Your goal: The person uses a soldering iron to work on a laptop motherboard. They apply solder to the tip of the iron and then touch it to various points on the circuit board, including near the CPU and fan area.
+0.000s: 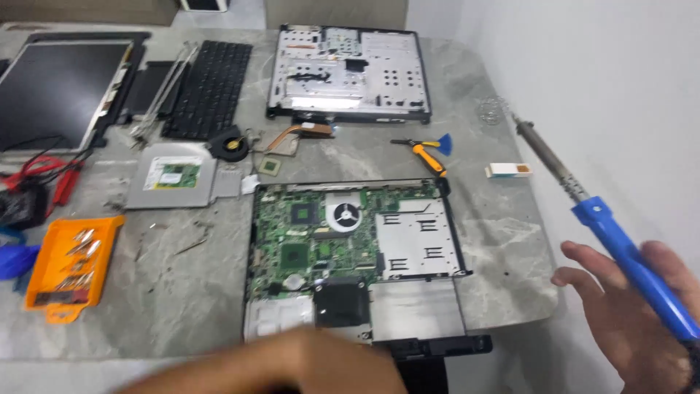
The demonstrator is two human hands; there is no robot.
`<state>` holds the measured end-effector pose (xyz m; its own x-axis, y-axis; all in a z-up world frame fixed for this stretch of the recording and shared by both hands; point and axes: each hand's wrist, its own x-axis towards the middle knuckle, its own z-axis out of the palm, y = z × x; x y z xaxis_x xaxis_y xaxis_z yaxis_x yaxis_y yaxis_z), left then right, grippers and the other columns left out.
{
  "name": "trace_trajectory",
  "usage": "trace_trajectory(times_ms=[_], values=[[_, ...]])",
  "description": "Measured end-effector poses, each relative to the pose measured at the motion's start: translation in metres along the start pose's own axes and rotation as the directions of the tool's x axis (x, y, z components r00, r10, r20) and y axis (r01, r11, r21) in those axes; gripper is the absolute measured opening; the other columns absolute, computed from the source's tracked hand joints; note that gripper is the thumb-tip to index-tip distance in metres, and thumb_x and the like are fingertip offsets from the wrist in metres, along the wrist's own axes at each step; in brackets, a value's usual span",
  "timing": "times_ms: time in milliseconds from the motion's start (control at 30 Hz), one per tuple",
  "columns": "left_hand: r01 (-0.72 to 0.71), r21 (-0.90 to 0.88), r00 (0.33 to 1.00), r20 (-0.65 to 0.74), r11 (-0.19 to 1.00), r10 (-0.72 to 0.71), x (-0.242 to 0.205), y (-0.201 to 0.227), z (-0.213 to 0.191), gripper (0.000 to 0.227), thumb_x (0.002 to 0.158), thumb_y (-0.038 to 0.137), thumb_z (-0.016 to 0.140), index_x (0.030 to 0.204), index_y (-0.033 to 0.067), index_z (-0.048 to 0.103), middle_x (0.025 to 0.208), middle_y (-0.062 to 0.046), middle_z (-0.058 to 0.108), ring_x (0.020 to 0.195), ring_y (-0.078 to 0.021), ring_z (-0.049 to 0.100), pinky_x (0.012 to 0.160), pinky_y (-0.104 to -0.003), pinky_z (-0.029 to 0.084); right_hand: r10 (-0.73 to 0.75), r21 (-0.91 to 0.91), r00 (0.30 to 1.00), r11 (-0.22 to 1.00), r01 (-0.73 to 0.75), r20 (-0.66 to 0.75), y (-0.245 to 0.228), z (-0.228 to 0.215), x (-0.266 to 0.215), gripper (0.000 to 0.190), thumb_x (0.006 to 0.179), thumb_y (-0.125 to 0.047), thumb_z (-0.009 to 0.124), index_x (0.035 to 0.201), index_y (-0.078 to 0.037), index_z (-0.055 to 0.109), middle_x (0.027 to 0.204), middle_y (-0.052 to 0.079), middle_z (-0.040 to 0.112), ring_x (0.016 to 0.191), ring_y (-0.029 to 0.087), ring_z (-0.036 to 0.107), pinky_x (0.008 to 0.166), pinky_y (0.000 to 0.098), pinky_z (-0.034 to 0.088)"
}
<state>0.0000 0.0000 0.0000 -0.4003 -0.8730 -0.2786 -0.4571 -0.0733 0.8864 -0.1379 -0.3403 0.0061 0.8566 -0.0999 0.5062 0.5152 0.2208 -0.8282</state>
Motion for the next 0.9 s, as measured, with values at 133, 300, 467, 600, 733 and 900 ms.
trace_trajectory(times_ms=[133, 300, 467, 600, 733, 900], values=[[0.327, 0.311, 0.945, -0.117, 0.892, -0.306, -0.012, 0.004, -0.132, 0.022, 0.085, 0.022, 0.056, 0.065, 0.0131, 0.058, 0.056, 0.0, 0.053, 0.053, -0.0149, 0.05, 0.05, -0.031, 0.042, -0.172, -0.268, 0.983, 0.952, 0.149, -0.065, -0.011, -0.03, -0.027, 0.076, 0.078, -0.017, 0.045, 0.152, -0.013, 0.023, 0.141, 0.032, 0.043, 0.142, 0.049, 0.04, 0.1, 0.058, 0.049], [0.623, 0.181, 0.441, -0.884, 0.761, -0.151, 0.037, -0.033, -0.22, 0.013, 0.085, 0.03, 0.057, 0.093, 0.0206, 0.061, 0.084, -0.004, 0.068, 0.084, -0.0318, 0.062, 0.059, -0.049, 0.042, 0.455, 0.408, 0.862, 0.847, -0.342, -0.223, -0.094, 0.023, 0.004, 0.049, 0.096, -0.01, 0.061, 0.132, 0.017, 0.043, 0.111, 0.042, 0.063, 0.061, 0.014, 0.056, 0.05, 0.0173, 0.047], [0.583, 0.381, 0.561, -0.827, 0.717, -0.017, 0.14, -0.053, -0.252, 0.034, 0.08, 0.045, 0.065, 0.103, 0.0188, 0.064, 0.106, -0.002, 0.065, 0.104, -0.027, 0.058, 0.083, -0.05, 0.04, 0.341, 0.405, 0.837, 0.9, -0.16, -0.428, -0.081, 0.026, -0.004, 0.03, 0.092, -0.005, 0.061, 0.102, 0.021, 0.049, 0.07, 0.001, 0.033, 0.05, 0.003, 0.036, 0.042, 0.012, 0.036], [0.562, 0.411, 0.554, -0.832, 0.718, 0.043, 0.183, -0.071, -0.262, 0.05, 0.07, 0.039, 0.08, 0.11, 0.0126, 0.064, 0.098, -0.006, 0.064, 0.097, -0.0274, 0.063, 0.086, -0.048, 0.04, 0.033, -0.185, 0.792, 0.966, -0.182, -0.609, -0.041, -0.003, -0.03, 0.043, 0.102, -0.029, 0.049, 0.117, 0.012, 0.047, 0.087, 0.008, 0.03, 0.054, 0.014, 0.038, 0.05, 0.0238, 0.037], [0.571, 0.443, 0.591, -0.806, 0.691, 0.029, 0.182, -0.093, -0.27, 0.033, 0.074, 0.04, 0.078, 0.095, 0.0181, 0.064, 0.094, 0.001, 0.059, 0.083, -0.0243, 0.059, 0.078, -0.041, 0.03, -0.619, -0.884, 0.654, 0.43, -0.181, -0.435, -0.002, -0.007, -0.04, 0.053, 0.115, -0.052, 0.029, 0.129, -0.001, 0.036, 0.136, 0.024, 0.044, 0.08, 0.028, 0.049, 0.076, 0.0314, 0.051], [0.404, 0.532, 0.787, -0.617, 0.744, 0.014, 0.145, -0.087, -0.274, 0.023, 0.076, 0.019, 0.073, 0.095, 0.0308, 0.069, 0.095, 0.008, 0.059, 0.089, -0.0152, 0.057, 0.081, -0.041, 0.02, -0.494, -0.839, 0.7, 0.129, -0.528, -0.517, -0.018, 0.064, 0.007, 0.038, 0.13, -0.015, 0.033, 0.103, 0.003, 0.054, 0.108, 0.004, 0.056, 0.084, 0.011, 0.053, 0.088, 0.0138, 0.036]])
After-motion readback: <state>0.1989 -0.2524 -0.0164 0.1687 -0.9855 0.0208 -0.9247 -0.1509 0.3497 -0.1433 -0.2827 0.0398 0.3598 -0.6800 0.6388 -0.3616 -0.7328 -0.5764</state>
